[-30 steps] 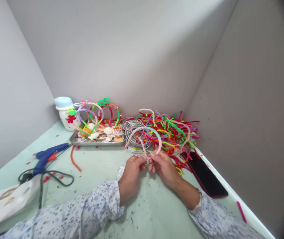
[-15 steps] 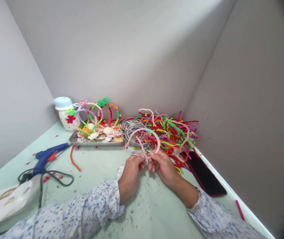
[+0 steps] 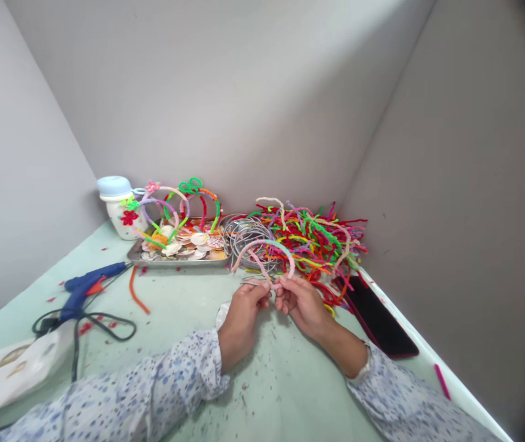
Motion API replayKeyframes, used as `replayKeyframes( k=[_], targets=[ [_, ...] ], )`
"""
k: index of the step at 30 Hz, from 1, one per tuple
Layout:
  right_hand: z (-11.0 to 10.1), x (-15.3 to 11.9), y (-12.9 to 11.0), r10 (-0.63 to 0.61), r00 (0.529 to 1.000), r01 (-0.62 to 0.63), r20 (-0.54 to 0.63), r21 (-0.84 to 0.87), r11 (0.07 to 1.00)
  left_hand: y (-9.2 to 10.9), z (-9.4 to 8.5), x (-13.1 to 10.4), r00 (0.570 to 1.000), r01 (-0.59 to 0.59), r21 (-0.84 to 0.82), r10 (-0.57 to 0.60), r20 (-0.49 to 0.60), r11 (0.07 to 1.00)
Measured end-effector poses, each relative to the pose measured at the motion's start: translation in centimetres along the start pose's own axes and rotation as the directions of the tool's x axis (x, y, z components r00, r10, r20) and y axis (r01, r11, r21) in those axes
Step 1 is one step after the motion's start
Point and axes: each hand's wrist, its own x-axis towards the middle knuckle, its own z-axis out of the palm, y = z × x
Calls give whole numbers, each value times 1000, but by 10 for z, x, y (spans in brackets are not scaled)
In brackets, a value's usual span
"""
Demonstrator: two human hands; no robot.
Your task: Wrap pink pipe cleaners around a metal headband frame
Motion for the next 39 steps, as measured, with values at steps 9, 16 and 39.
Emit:
replayKeyframes(
  k=[9, 16, 39],
  targets=[
    [-1, -1, -1, 18, 1000, -18, -8, 20, 1000, 0, 0, 1, 1000, 8, 25, -9, 22, 1000],
    [0, 0, -2, 28, 999, -27, -32, 39, 999, -1, -1, 3, 1000, -22, 9, 22, 20, 1000],
    [-3, 1, -1, 47, 998, -44, -38, 74, 996, -4, -5, 6, 998, -18, 14, 17, 60, 1000]
  ],
)
